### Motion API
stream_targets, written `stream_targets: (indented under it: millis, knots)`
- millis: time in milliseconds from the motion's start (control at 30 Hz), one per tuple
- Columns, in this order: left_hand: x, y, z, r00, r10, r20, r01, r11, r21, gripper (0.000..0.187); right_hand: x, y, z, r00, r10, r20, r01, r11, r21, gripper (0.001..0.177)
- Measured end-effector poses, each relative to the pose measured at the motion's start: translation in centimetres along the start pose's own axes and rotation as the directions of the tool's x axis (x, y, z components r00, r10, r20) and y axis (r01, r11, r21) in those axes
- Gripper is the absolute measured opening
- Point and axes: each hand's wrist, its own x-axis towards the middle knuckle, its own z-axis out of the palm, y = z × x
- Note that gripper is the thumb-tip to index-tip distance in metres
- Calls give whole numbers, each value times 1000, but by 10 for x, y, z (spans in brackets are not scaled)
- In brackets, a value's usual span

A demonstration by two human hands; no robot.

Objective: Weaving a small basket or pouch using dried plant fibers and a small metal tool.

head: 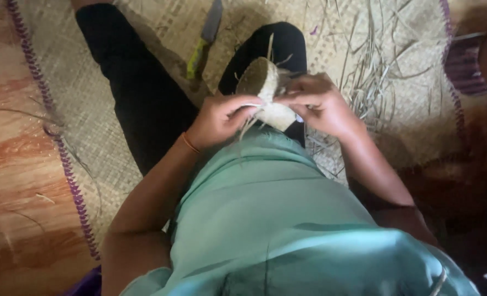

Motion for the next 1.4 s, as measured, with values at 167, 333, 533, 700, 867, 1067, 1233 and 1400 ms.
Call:
stream_targets:
  millis: [167,333,533,700,867,1067,1233,1400]
  knots:
    - [1,-12,19,995,-82,-55,78,995,-67,16,5,-22,-15,996,62,61,-51,985,-165,27]
    - [5,-4,16,997,-65,-33,62,996,-70,19,-7,-7,-10,989,128,70,-116,981,-153,29]
    - [6,-3,-8,997,80,-3,-78,978,194,18,-11,1,-1,993,116,5,-114,980,-163,29]
    - [14,-6,-8,985,173,17,-171,951,258,12,-1,-16,-2,990,139,16,-133,971,-200,26]
    - [14,2,2,964,259,57,-262,892,368,10,-5,-12,4,991,133,7,-128,961,-245,27]
    - [22,8,8,960,266,84,-279,913,297,12,3,-18,1,994,101,32,-90,964,-249,25]
    - [22,-5,-5,987,156,44,-160,980,118,9,-8,-3,1,996,82,43,-74,983,-166,26]
    - [19,-18,-10,991,98,91,-90,992,-91,21,-14,-5,6,994,108,4,-103,957,-272,33]
